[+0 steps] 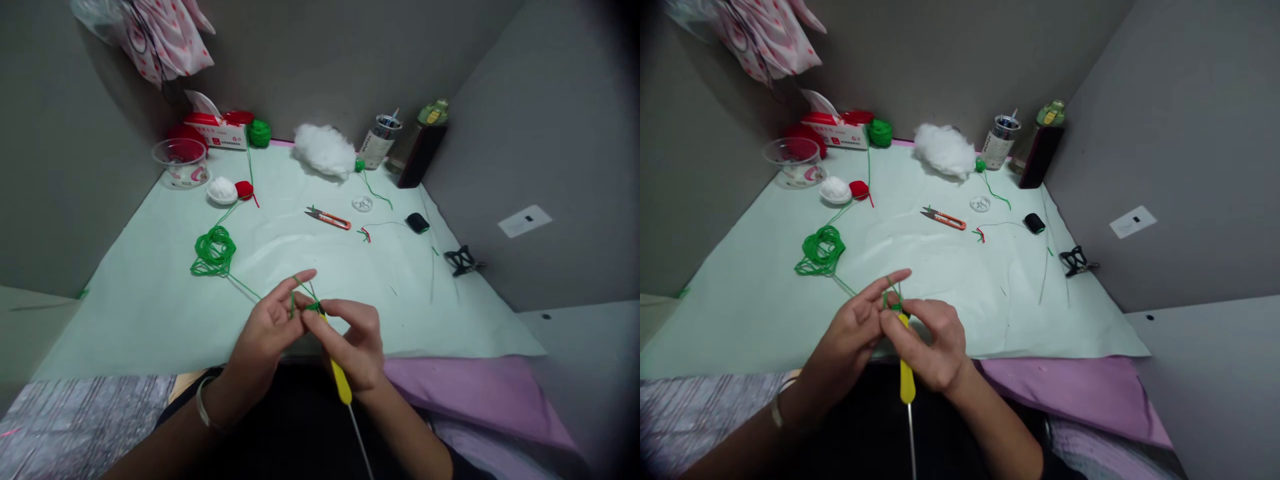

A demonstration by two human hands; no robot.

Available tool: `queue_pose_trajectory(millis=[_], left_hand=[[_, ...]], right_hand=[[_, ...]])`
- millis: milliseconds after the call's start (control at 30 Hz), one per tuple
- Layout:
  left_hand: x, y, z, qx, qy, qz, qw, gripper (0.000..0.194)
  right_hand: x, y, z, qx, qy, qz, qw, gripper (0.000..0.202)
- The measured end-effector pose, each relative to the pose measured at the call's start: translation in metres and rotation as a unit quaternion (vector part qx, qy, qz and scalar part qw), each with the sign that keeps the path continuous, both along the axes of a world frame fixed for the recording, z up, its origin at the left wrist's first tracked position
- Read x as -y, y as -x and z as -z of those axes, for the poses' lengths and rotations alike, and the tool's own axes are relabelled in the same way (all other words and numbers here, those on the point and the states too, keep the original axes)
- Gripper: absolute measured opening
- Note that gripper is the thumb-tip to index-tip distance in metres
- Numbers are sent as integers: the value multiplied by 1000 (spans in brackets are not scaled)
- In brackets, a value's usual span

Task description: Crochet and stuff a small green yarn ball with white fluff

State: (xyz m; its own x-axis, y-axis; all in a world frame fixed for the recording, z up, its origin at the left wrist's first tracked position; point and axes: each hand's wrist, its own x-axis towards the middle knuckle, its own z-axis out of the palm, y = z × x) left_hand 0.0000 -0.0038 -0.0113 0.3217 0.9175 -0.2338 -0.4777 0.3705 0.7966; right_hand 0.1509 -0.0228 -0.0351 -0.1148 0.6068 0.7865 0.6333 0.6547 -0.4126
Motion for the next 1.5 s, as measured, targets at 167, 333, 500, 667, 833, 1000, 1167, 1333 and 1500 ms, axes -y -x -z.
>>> queue_pose_trajectory(millis=[167, 333, 500, 667, 833, 1000, 1167, 1333, 1500], left_hand=[[-10, 6, -3, 104, 76, 17, 992, 38], [-8, 5, -1, 32, -1, 4, 999, 37], [-3, 3, 3, -46, -47, -22, 998, 40], [-4, 4, 2, -17, -43, -9, 999, 55], [-9, 7, -1, 44, 19, 50, 998, 56], [-11, 8, 0, 93, 27, 104, 990, 46], [-3, 2, 1, -6, -56, 29, 998, 44], [-1, 2, 2, -88, -92, 21, 992, 43], [-5, 8, 3, -88, -90, 30, 992, 40]], right_hand=[[-6, -5, -11, -245, 132, -101, 955, 26], [-15, -5, -17, -400, 238, -179, 867, 19], [-16, -1, -13, -383, 266, -174, 867, 17], [-16, -2, -10, -397, 275, -198, 853, 15], [-21, -4, -9, -487, 321, -219, 782, 14], [-25, -8, -12, -522, 377, -219, 733, 19], [-17, -4, -14, -438, 307, -189, 823, 17], [-12, -2, -13, -359, 223, -133, 896, 15], [-18, -6, -10, -442, 291, -162, 833, 16]])
